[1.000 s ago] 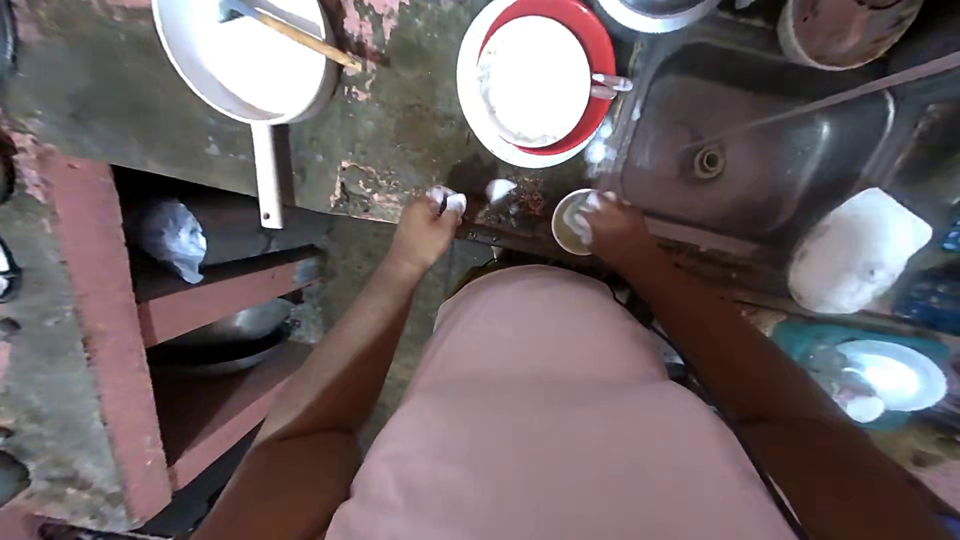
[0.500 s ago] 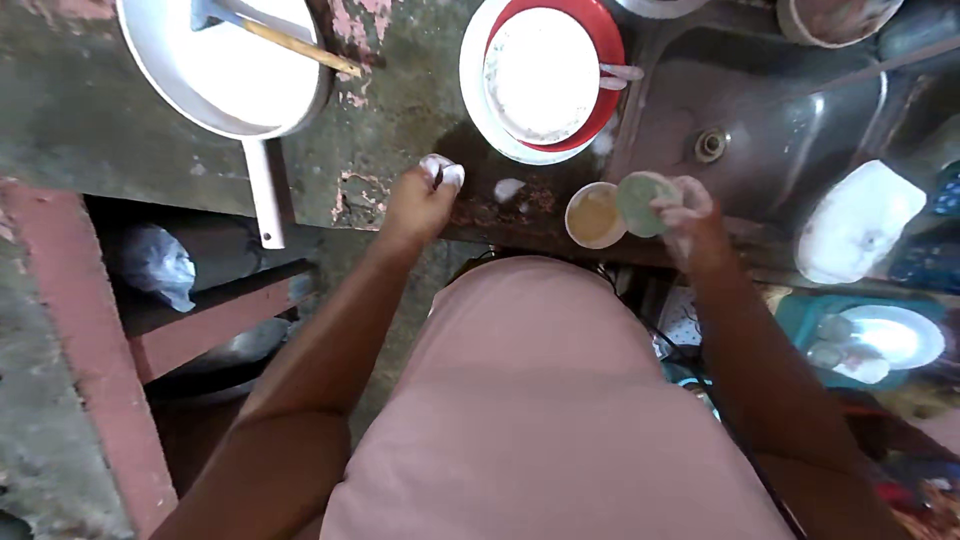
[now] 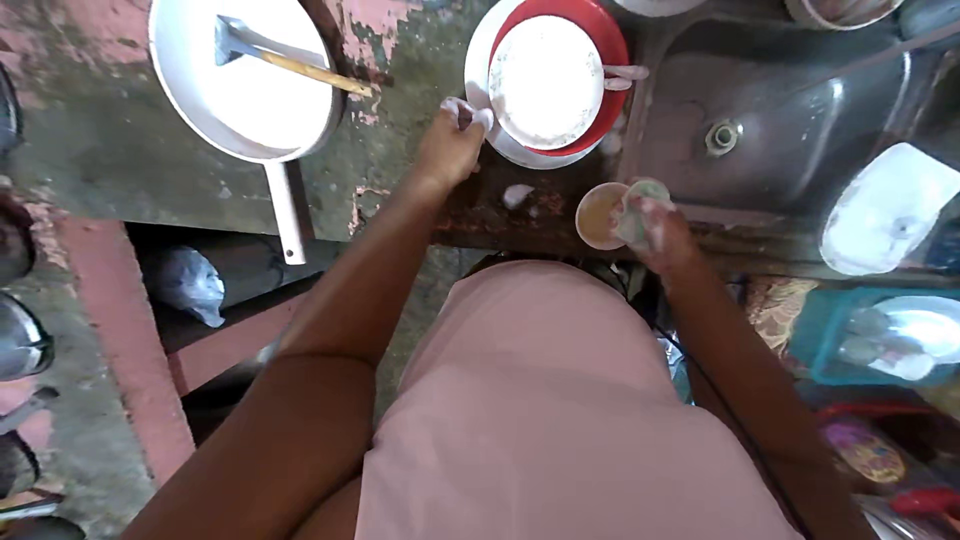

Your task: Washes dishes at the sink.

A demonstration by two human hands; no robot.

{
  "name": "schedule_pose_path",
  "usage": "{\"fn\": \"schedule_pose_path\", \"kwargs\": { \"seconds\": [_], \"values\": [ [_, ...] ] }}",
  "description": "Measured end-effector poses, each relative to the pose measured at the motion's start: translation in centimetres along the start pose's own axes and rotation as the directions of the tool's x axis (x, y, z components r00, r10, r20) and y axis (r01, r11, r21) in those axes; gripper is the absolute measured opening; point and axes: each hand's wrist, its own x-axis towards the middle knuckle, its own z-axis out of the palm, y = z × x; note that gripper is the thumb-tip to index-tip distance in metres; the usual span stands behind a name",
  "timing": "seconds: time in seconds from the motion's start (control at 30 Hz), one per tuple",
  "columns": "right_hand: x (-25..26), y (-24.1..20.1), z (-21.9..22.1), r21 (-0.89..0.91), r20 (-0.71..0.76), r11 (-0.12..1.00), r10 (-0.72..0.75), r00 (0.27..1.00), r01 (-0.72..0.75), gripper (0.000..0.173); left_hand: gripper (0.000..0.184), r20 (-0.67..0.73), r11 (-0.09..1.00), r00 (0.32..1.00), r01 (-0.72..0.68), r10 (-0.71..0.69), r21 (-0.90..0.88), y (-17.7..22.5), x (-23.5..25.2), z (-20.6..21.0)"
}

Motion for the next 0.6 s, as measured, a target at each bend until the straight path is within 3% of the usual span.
{"fn": "schedule_pose_path", "kwargs": {
  "seconds": [0.07, 0.17, 0.23, 0.3, 0.4, 0.5, 0.6],
  "values": [
    [1.2, 0.4, 0.5, -0.298, -0.126, 0.952, -0.104, 0.986, 0.063, 0.038, 0.054, 0.015, 0.998, 0.998, 0.055, -0.055, -0.026, 0.7, 0.6, 0.2],
    [2.4, 1.1, 1.2, -0.472, -0.162, 0.868, -0.258, 0.952, 0.155, 0.035, 0.055, 0.017, 0.996, 0.996, 0.089, -0.089, -0.022, 1.5, 1.3, 0.9],
    [3.0, 1.4, 1.7, -0.430, -0.126, 0.866, -0.337, 0.933, 0.255, 0.030, 0.058, 0.024, 0.995, 0.995, 0.093, -0.093, -0.017, 1.7, 1.6, 1.4],
    [3.3, 1.7, 1.7, -0.239, -0.082, 0.909, -0.369, 0.926, 0.341, 0.032, 0.060, 0.022, 0.995, 0.995, 0.094, -0.094, 0.034, 1.7, 1.7, 1.7],
    [2.7, 1.3, 1.6, 0.038, -0.066, 0.942, -0.332, 0.941, 0.335, 0.045, 0.050, 0.113, 0.973, 0.984, 0.113, -0.138, 0.199, 2.5, 0.5, 1.8],
    [1.4, 0.1, 1.4, 0.051, -0.020, 0.943, -0.328, 0.945, 0.328, 0.051, 0.056, 0.333, 0.976, 0.928, 0.108, -0.167, 0.189, 3.7, -2.5, 3.4],
    [0.4, -1.3, 1.8, 0.010, 0.081, 0.938, -0.345, 0.935, 0.346, 0.047, 0.057, 0.464, 0.998, 0.884, 0.056, -0.053, 0.006, 4.6, -4.9, 6.2]
  ]
}}
